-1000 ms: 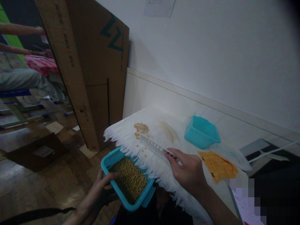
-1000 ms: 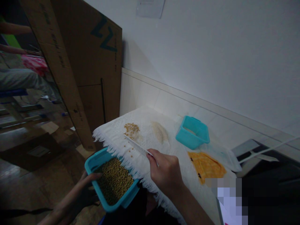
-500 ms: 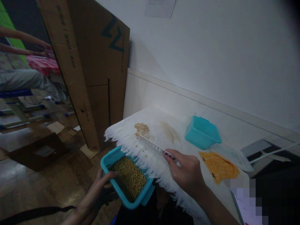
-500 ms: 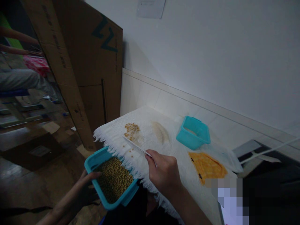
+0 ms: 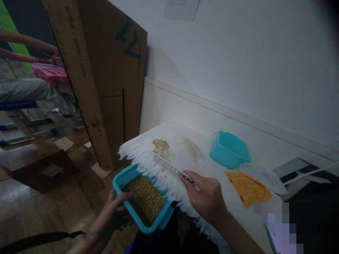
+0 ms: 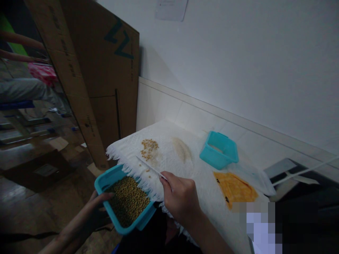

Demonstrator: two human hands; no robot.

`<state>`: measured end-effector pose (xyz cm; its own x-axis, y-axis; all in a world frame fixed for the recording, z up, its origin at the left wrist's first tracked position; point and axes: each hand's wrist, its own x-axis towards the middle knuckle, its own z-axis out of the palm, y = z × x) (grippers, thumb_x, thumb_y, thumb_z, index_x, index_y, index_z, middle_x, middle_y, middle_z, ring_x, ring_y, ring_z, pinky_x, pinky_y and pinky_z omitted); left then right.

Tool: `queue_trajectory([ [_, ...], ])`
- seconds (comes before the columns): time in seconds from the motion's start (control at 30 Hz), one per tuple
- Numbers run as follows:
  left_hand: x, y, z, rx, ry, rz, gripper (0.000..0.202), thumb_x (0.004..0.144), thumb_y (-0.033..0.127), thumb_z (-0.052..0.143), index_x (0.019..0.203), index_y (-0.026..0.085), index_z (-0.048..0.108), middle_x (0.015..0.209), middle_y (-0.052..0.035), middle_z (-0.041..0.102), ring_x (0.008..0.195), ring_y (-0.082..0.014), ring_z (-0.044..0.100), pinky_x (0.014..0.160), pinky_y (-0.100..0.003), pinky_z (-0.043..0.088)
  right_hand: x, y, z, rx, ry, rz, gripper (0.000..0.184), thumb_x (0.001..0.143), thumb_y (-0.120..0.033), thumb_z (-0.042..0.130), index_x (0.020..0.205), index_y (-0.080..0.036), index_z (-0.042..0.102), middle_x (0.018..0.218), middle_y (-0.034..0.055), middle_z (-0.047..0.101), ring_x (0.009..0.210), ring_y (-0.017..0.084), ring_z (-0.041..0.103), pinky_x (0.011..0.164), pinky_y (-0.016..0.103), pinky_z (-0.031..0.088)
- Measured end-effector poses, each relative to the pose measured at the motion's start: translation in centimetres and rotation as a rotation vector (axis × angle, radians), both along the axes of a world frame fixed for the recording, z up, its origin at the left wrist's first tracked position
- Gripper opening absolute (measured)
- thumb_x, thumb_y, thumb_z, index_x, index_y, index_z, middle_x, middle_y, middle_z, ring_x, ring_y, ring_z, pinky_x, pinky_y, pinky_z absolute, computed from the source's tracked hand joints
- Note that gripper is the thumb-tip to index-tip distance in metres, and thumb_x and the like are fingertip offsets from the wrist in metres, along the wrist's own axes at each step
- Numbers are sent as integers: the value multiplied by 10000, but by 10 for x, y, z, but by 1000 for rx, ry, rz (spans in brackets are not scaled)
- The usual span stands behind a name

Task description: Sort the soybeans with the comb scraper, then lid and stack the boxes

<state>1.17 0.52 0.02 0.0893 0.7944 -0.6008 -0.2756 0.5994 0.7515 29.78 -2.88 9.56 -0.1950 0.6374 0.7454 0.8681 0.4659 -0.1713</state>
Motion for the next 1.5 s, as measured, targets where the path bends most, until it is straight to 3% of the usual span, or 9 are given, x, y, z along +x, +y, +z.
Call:
queue_trajectory([
  [0.27,-3,-1,1,14,-23,-13,894,779,533,981,1531,357,531,1115,-59,828,858,-318,867,789,-458,708,-13,-9,-1,3,22,38,296,1102,-119,619,1010,-112,901,820,106,904,578,212,855,561,234,652],
  [0.47,-4,-1,-1,20,-14,-6,812,782,515,971,1465,351,565,1060,-24,806,828,-290,845,786,-443,697,-27,-19,2,27,20,19,360,1143,-167,579,982,-133,898,787,97,894,546,194,834,552,219,639],
  [0.6,-4,0,-2,23,-34,-8,860,766,508,990,1486,357,543,1066,-27,824,826,-294,852,799,-449,691,-22,-27,4,-15,112,-107,342,1133,-273,626,965,-179,908,757,74,881,536,196,819,556,219,629],
  [0.77,-3,0,4,-1,-5,-15,874,750,517,997,1481,326,556,1079,-55,842,848,-322,874,798,-454,689,0,-39,-4,-192,402,-327,312,1056,-446,747,888,-230,895,627,12,790,440,183,706,469,228,559],
  [0.93,-3,-1,10,-5,21,-10,899,722,518,1014,1477,319,569,1085,-60,849,842,-318,871,813,-457,694,1,-45,-14,-337,589,-350,337,1008,-525,791,927,-218,904,693,43,829,495,217,731,446,254,557],
  [1.13,-3,-2,10,14,16,-32,859,760,530,992,1480,313,576,1175,-86,845,858,-313,874,814,-459,703,2,-34,-23,-331,663,-389,395,981,-577,783,884,-206,877,667,44,797,526,228,722,482,277,540],
  [1.3,-4,-2,8,12,5,-47,896,788,538,975,1536,318,534,1239,-102,844,900,-323,885,770,-428,693,17,-20,-22,-342,675,-439,377,929,-568,783,846,-208,861,669,39,784,584,239,723,560,302,535],
  [1.5,-5,-1,5,8,1,-29,891,768,526,1003,1515,321,564,1180,-89,864,852,-313,887,786,-434,713,41,8,-21,-357,668,-445,389,885,-570,760,845,-198,865,698,57,812,636,260,729,622,337,515],
])
